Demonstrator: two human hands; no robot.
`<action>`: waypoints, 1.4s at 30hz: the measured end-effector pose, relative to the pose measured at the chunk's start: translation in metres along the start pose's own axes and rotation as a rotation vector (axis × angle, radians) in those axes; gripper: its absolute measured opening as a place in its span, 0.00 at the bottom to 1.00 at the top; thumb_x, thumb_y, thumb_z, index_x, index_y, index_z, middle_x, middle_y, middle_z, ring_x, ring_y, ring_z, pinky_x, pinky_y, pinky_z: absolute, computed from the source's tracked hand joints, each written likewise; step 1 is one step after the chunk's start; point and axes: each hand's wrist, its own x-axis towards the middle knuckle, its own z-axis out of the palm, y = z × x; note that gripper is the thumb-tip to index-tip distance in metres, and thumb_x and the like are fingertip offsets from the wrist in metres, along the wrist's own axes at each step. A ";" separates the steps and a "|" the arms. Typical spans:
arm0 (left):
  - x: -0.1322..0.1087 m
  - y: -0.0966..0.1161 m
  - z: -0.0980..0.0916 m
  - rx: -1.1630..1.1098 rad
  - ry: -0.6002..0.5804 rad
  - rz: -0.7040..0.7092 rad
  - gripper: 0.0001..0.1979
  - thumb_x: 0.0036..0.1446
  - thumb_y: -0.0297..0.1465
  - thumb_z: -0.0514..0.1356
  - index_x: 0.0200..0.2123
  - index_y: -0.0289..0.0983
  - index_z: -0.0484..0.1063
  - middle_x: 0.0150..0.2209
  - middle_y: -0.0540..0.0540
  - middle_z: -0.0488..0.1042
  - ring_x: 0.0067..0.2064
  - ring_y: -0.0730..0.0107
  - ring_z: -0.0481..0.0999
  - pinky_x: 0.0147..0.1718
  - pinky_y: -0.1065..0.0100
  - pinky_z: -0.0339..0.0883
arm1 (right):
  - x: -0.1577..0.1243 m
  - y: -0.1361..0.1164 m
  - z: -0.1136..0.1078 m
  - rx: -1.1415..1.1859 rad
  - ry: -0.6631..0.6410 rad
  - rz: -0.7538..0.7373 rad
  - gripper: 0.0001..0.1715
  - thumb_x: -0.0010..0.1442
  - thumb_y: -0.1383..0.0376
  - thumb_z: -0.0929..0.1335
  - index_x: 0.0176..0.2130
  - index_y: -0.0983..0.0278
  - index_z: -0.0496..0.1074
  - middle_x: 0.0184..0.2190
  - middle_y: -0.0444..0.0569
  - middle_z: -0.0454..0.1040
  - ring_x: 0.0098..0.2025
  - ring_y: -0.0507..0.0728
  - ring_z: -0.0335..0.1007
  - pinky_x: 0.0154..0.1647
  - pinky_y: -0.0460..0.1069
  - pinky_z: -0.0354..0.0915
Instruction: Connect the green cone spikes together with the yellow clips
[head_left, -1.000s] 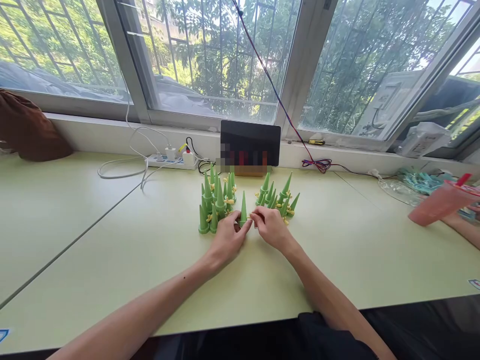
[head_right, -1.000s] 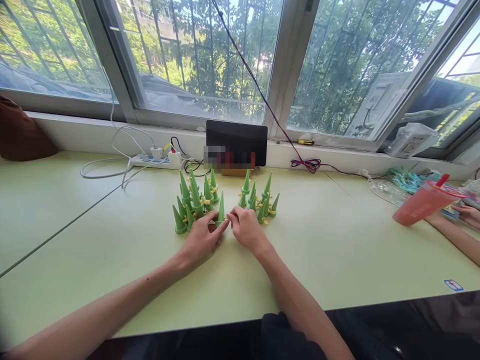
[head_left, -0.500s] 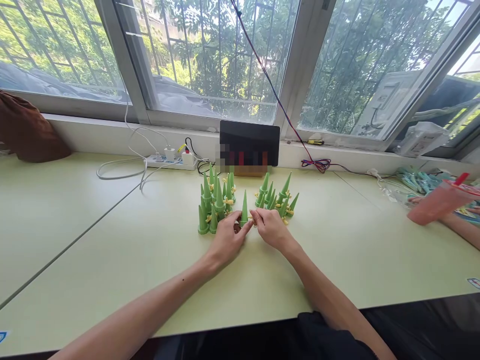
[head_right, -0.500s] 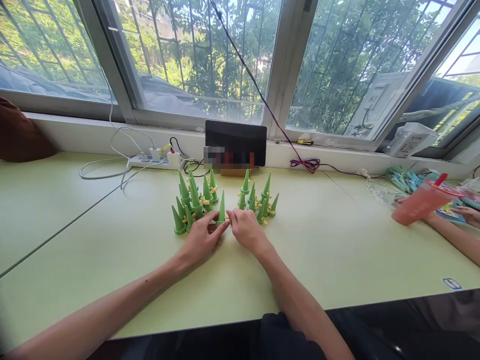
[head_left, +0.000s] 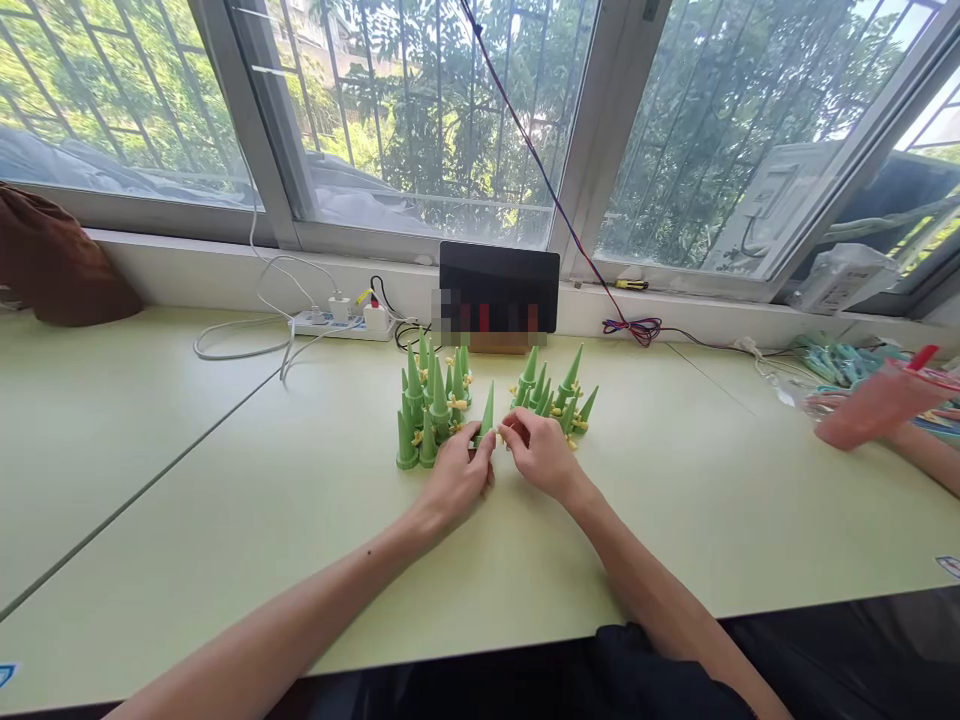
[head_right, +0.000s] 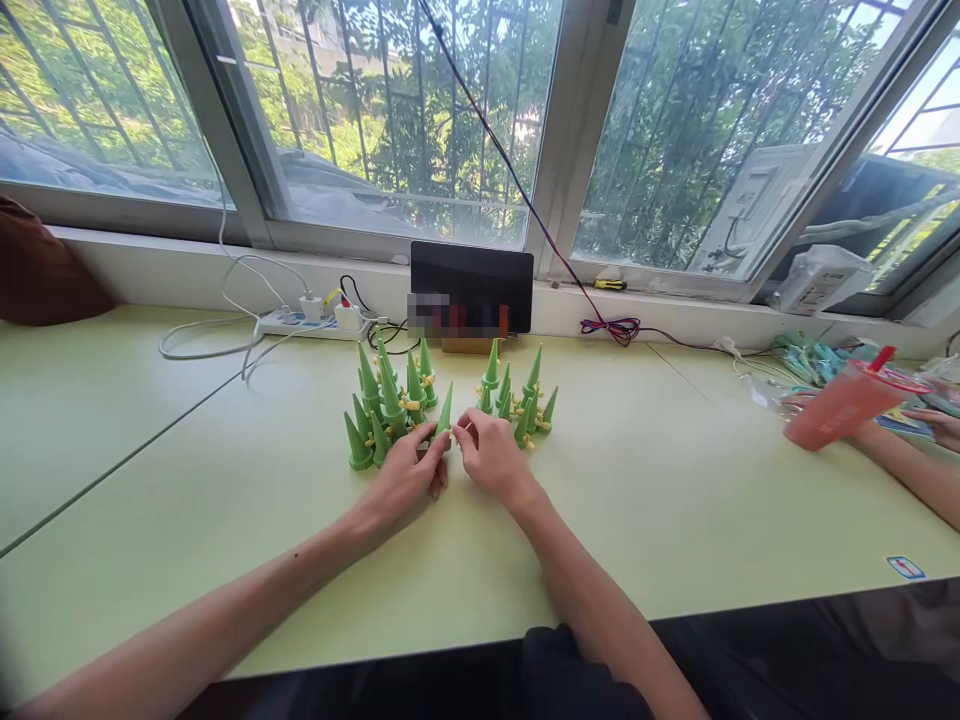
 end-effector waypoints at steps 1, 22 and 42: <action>0.000 0.000 0.000 -0.011 0.004 -0.009 0.20 0.61 0.47 0.52 0.43 0.37 0.66 0.17 0.53 0.69 0.17 0.70 0.68 0.20 0.69 0.64 | 0.000 0.000 0.000 0.005 -0.004 -0.008 0.09 0.64 0.62 0.62 0.33 0.63 0.67 0.23 0.43 0.68 0.24 0.51 0.61 0.28 0.46 0.57; 0.000 0.001 0.000 -0.061 0.036 -0.021 0.22 0.61 0.50 0.49 0.37 0.37 0.68 0.14 0.54 0.65 0.14 0.72 0.64 0.17 0.71 0.59 | 0.001 0.008 -0.004 -0.041 -0.050 -0.122 0.05 0.60 0.69 0.66 0.32 0.63 0.70 0.27 0.44 0.70 0.28 0.51 0.62 0.33 0.46 0.59; -0.002 0.001 -0.003 -0.061 -0.043 0.051 0.22 0.63 0.46 0.49 0.49 0.37 0.70 0.17 0.53 0.67 0.17 0.71 0.67 0.20 0.70 0.64 | 0.000 0.001 -0.002 -0.012 -0.025 -0.052 0.16 0.59 0.68 0.66 0.21 0.64 0.64 0.17 0.40 0.61 0.22 0.49 0.53 0.26 0.46 0.52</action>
